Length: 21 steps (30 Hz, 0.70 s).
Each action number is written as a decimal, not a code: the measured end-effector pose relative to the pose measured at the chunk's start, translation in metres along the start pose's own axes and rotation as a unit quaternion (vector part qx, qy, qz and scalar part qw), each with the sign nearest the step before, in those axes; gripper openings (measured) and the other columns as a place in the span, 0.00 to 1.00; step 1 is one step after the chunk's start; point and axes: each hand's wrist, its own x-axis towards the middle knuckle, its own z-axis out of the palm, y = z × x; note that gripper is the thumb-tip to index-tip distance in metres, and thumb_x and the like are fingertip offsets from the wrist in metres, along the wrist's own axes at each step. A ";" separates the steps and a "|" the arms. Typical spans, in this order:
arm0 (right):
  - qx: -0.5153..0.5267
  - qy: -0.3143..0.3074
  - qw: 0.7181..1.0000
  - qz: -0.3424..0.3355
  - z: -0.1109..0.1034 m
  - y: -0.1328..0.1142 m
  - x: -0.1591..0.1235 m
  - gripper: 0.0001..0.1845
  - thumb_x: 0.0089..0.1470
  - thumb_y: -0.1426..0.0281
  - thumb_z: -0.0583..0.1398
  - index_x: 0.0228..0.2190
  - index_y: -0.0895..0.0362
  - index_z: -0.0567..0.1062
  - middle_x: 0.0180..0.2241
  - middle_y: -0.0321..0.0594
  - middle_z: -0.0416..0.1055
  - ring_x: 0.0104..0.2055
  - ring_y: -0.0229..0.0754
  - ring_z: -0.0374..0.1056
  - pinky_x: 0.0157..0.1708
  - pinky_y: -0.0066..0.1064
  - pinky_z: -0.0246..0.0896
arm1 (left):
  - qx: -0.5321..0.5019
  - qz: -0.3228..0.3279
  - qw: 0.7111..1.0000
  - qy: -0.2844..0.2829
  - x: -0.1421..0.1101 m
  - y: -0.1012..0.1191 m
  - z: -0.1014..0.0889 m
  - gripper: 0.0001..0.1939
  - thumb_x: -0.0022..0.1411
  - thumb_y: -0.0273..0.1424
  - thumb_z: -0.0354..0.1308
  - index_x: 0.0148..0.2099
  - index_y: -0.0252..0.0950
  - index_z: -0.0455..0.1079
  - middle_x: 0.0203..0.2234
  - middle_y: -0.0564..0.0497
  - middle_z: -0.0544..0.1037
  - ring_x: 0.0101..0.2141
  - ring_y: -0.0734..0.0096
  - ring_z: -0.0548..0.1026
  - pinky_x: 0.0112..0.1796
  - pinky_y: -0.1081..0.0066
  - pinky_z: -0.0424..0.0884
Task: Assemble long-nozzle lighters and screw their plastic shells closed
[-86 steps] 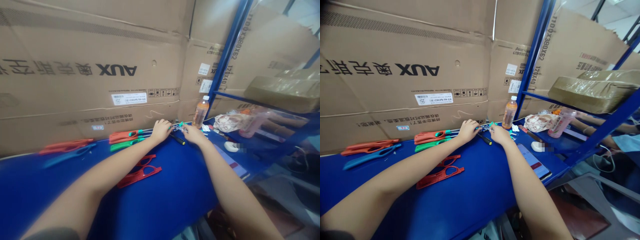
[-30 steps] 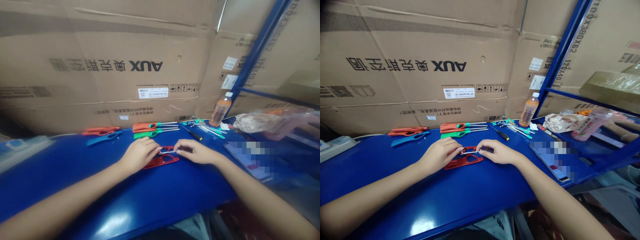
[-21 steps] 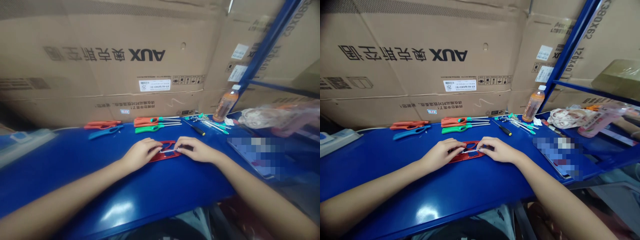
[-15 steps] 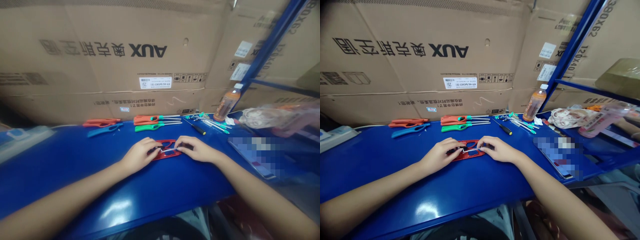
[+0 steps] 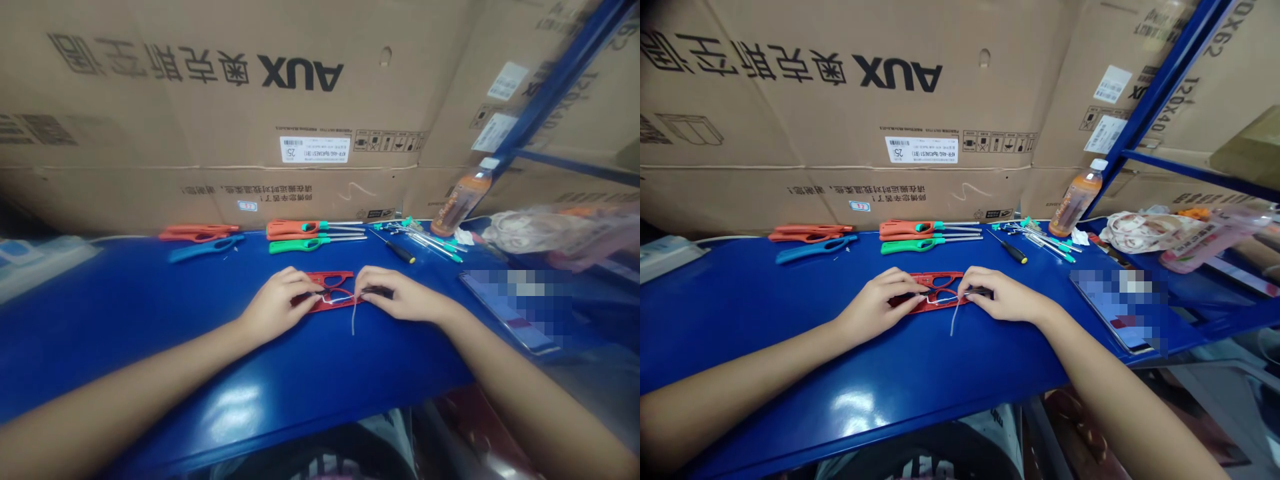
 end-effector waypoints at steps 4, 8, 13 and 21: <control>-0.006 0.001 1.000 0.015 0.000 0.000 -0.001 0.08 0.65 0.70 0.56 0.42 0.55 0.76 0.43 0.43 0.73 0.44 0.42 0.70 0.47 0.37 0.67 | 0.017 0.002 1.000 -0.008 -0.001 0.000 0.000 0.09 0.68 0.32 0.59 0.45 0.40 0.80 0.37 0.48 0.81 0.38 0.64 0.75 0.42 0.62 0.73; -0.001 0.038 0.997 0.071 0.000 -0.002 -0.002 0.08 0.62 0.66 0.60 0.41 0.56 0.76 0.39 0.41 0.75 0.38 0.40 0.71 0.41 0.34 0.69 | 0.023 -0.002 1.000 -0.015 -0.001 0.000 0.000 0.09 0.68 0.32 0.59 0.45 0.41 0.81 0.37 0.47 0.81 0.38 0.64 0.75 0.42 0.62 0.74; -0.032 0.034 0.998 0.048 -0.004 -0.004 -0.002 0.10 0.63 0.64 0.60 0.36 0.56 0.79 0.37 0.43 0.76 0.39 0.42 0.72 0.42 0.35 0.69 | 0.023 -0.002 0.999 -0.025 -0.001 -0.001 0.001 0.10 0.69 0.32 0.57 0.46 0.41 0.80 0.39 0.47 0.81 0.39 0.64 0.75 0.43 0.61 0.73; -0.061 0.009 0.998 0.023 -0.004 0.004 -0.004 0.12 0.65 0.65 0.59 0.41 0.54 0.83 0.40 0.43 0.77 0.43 0.43 0.74 0.48 0.36 0.68 | 0.074 0.007 0.996 -0.045 -0.003 -0.001 0.001 0.10 0.70 0.33 0.57 0.48 0.41 0.80 0.39 0.49 0.81 0.39 0.64 0.74 0.42 0.63 0.70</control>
